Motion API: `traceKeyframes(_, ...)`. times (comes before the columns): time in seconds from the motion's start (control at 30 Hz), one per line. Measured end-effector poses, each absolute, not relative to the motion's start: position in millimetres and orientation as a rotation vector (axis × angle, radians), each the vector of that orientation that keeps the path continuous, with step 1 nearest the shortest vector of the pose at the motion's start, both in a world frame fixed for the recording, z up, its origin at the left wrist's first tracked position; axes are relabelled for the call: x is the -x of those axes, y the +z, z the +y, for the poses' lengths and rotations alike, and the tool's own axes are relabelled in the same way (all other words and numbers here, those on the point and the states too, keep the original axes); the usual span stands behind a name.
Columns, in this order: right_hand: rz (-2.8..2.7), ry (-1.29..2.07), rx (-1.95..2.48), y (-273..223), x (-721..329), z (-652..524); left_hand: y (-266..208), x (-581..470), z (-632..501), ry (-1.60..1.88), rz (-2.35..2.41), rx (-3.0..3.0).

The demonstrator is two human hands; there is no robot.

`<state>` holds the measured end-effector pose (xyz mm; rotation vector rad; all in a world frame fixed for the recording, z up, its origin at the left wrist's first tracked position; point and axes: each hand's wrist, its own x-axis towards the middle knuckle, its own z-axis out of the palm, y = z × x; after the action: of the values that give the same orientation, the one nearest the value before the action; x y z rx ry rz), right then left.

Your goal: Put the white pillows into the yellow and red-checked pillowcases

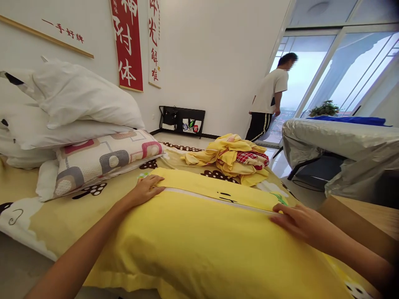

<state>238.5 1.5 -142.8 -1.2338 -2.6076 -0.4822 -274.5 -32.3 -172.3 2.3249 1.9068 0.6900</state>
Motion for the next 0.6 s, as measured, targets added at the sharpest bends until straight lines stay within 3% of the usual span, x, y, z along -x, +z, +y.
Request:
traceKeyframes(0.07, -2.631, -0.411, 1.255, -163, -243, 4, -181, 278, -35, 0.843, 1.789, -2.39)
traceKeyframes(0.2, -2.6, -0.684, 1.265, -185, -219, 2, -191, 272, -28, 1.099, 1.798, -2.428)
traceKeyframes(0.3, -2.557, -0.946, 1.161, -162, -205, 1, -179, 263, -24, 1.321, 1.945, -2.364)
traceKeyframes(0.47, -2.158, -1.26, 1.014, -88, -216, -5, -110, 255, -40, 1.79, 2.076, -2.3)
traceKeyframes(0.6, -2.066, -1.272, 0.898, -102, -217, 2, -101, 251, -58, 2.164, 2.012, -2.489)
